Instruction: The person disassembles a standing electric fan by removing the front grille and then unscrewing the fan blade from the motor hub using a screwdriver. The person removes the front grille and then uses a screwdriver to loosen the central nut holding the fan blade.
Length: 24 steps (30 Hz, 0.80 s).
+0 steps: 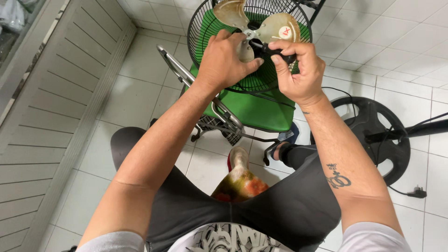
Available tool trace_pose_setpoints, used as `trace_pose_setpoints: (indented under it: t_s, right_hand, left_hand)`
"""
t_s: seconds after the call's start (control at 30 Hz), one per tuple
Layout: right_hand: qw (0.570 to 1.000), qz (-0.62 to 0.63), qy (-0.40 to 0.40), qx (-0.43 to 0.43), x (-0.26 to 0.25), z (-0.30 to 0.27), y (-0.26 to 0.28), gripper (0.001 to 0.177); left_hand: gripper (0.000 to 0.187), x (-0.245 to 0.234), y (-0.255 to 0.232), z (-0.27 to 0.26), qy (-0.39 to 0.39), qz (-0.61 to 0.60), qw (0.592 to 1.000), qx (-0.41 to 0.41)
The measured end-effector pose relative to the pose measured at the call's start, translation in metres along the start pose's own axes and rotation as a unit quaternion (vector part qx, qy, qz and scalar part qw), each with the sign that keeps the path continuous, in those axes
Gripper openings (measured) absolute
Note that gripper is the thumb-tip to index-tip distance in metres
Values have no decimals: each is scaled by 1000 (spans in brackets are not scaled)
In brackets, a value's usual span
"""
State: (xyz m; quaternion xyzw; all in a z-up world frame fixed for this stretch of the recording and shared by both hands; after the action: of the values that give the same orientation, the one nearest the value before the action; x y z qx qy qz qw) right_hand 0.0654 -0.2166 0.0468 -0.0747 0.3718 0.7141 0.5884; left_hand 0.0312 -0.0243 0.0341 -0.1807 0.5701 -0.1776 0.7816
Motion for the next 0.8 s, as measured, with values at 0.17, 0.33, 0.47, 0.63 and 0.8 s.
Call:
trace_pose_setpoints:
  t_s: [0.17, 0.33, 0.47, 0.63, 0.8]
  right_hand:
    - [999, -49, 17, 2, 5, 5, 1, 27]
    - [990, -141, 16, -23, 5, 3, 8, 27]
    - [995, -89, -33, -33, -2, -1, 5, 25]
    - [992, -14, -123, -14, -26, -6, -10, 21]
    - [981, -17, -184, 62, -62, -4, -43, 16]
  left_hand:
    - [71, 1, 0, 1, 5, -4, 1000, -9]
    - [72, 0, 0, 0, 5, -5, 1000, -9]
    - [72, 1, 0, 0, 9, -7, 1000, -6]
    - [57, -1, 11, 4, 37, -8, 999, -3]
    - [48, -11, 22, 7, 54, -12, 996, 77]
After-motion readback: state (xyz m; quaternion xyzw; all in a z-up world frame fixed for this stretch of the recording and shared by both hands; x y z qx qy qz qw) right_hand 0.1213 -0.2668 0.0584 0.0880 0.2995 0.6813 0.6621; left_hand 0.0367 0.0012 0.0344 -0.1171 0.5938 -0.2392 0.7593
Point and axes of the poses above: each hand's wrist, its own z-axis towards the middle knuckle, its own x-axis out of the palm, y = z × x, the point moved 6 cm from there along z, towards the middle knuckle, and after that the axes turned 12 degrees about y, right-handed, at the moved point
